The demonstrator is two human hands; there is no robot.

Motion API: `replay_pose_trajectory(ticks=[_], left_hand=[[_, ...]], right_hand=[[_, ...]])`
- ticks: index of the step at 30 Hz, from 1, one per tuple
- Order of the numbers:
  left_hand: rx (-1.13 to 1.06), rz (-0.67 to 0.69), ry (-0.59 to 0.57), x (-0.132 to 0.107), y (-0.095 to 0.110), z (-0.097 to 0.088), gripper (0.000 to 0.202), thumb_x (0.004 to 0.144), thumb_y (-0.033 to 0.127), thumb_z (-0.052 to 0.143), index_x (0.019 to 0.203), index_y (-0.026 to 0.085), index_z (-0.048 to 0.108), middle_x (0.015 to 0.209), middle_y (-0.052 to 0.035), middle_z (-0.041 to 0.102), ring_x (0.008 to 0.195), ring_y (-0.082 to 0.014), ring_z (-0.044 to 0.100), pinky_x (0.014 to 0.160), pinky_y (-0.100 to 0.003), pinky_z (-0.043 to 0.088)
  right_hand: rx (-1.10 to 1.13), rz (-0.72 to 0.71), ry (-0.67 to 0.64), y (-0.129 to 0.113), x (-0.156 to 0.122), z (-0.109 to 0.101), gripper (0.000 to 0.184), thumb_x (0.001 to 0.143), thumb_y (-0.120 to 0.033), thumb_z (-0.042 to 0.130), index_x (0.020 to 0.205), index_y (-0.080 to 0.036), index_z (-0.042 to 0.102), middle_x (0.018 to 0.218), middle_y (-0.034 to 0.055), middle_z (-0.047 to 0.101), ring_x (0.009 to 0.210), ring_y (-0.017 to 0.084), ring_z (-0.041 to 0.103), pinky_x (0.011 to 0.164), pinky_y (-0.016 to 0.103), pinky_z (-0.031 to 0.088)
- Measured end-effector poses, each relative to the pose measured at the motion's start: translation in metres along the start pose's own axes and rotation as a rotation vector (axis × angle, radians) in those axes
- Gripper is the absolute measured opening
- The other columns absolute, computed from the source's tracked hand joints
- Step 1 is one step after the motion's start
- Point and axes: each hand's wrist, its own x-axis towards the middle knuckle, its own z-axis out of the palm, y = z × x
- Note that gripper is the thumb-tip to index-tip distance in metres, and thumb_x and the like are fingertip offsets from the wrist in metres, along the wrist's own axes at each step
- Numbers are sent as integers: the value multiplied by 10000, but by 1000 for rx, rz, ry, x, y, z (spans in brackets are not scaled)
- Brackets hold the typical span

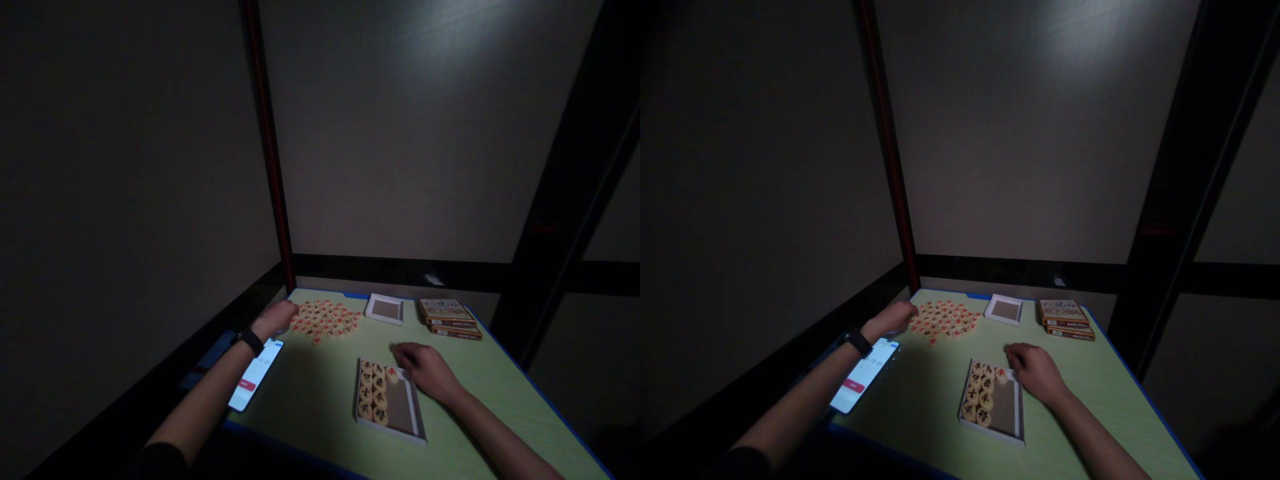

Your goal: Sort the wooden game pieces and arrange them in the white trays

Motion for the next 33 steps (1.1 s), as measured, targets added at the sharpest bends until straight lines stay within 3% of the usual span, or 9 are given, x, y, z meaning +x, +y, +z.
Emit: replay_pose_trajectory(ticks=[5,9,16,21,25,30,33], left_hand=[[89,208,-8,-11,35,0,184,808,145,568,950,178,679,1078,-106,685,1039,-228,619,921,-304,467],[118,269,-55,-17,57,4,191,769,223,664,955,176,660,1084,-107,672,1034,-258,616,908,-334,485],[128,308,-33,-18,70,16,203,833,105,495,965,155,642,1059,-141,645,972,-237,623,857,-333,503],[77,329,-73,-21,67,21,210,804,70,486,889,167,651,1000,-112,665,923,-211,623,822,-299,495],[52,321,-111,-21,58,14,234,740,55,525,883,185,656,959,-71,687,925,-197,618,825,-272,472],[-62,112,-25,-18,27,-4,118,743,115,567,808,187,636,826,-25,663,808,-167,602,705,-234,432],[-82,-6,10,-18,4,-3,139,736,78,535,770,178,625,774,-17,634,776,-157,589,676,-228,407]], right_hand=[[2,-14,5,1,0,1,342,869,-275,419,937,-204,746,992,84,770,909,250,702,794,323,486],[-16,-16,-2,-1,0,-1,350,884,-271,406,918,-191,744,961,92,769,867,249,699,769,326,480],[3,-14,-1,-3,-1,-2,358,892,-272,412,978,-195,751,1020,92,766,936,252,694,820,325,485],[-7,-15,4,-2,-1,-2,340,898,-278,424,935,-210,755,992,88,769,909,241,695,795,308,479],[-41,-30,-23,-4,-1,-3,366,924,-299,393,907,-202,745,934,92,767,866,244,696,746,308,469],[-30,-16,-9,-3,0,-2,339,904,-275,423,965,-204,749,996,87,767,917,240,696,791,304,472],[-33,-13,-17,-3,0,-2,336,902,-270,424,961,-205,749,1001,87,767,913,242,699,781,305,473]])
